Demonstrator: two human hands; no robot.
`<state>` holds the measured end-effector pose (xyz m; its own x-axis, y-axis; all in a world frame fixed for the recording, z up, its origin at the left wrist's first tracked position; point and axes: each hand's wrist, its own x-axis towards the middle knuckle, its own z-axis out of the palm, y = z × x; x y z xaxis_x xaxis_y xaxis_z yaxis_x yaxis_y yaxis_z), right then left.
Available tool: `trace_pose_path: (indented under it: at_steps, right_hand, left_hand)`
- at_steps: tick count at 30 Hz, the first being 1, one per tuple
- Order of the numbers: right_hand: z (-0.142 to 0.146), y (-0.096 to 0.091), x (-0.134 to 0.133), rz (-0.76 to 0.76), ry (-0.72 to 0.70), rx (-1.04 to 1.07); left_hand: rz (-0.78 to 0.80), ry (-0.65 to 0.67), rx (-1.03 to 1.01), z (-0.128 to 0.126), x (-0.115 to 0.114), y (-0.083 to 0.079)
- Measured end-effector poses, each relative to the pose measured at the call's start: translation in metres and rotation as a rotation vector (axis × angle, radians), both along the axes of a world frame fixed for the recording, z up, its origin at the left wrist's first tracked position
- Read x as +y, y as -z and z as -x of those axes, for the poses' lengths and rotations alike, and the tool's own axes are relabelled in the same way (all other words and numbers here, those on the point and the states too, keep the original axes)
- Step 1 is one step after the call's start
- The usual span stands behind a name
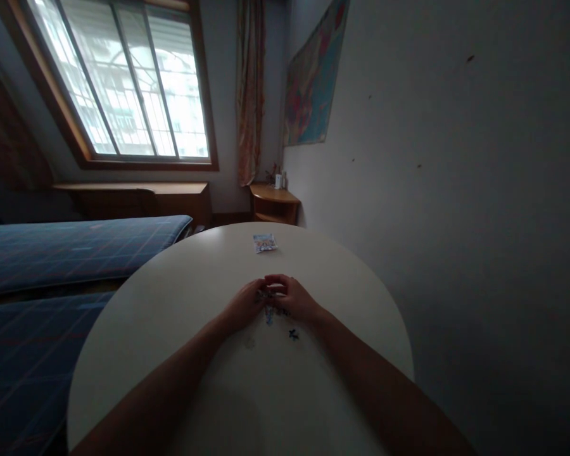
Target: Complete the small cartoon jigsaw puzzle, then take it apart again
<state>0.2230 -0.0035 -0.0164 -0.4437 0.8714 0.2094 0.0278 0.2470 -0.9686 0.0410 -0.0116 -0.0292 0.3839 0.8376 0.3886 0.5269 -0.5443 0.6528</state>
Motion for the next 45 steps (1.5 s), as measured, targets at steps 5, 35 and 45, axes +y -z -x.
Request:
trace_pose_path:
  at_steps: [5, 35, 45]
  right_hand:
    - [0.001, -0.002, -0.001, -0.021, 0.068, 0.025]
    - [-0.003, -0.021, -0.020, -0.538, -0.019, -0.613]
    - [-0.036, -0.031, -0.013, -0.416, -0.128, -0.820]
  left_hand:
    - [0.053, -0.054, -0.129, -0.001, 0.000, -0.008]
    - [-0.004, -0.024, 0.363, 0.026, -0.004, -0.033]
    - [0.061, -0.103, 0.191, 0.050, 0.005, -0.046]
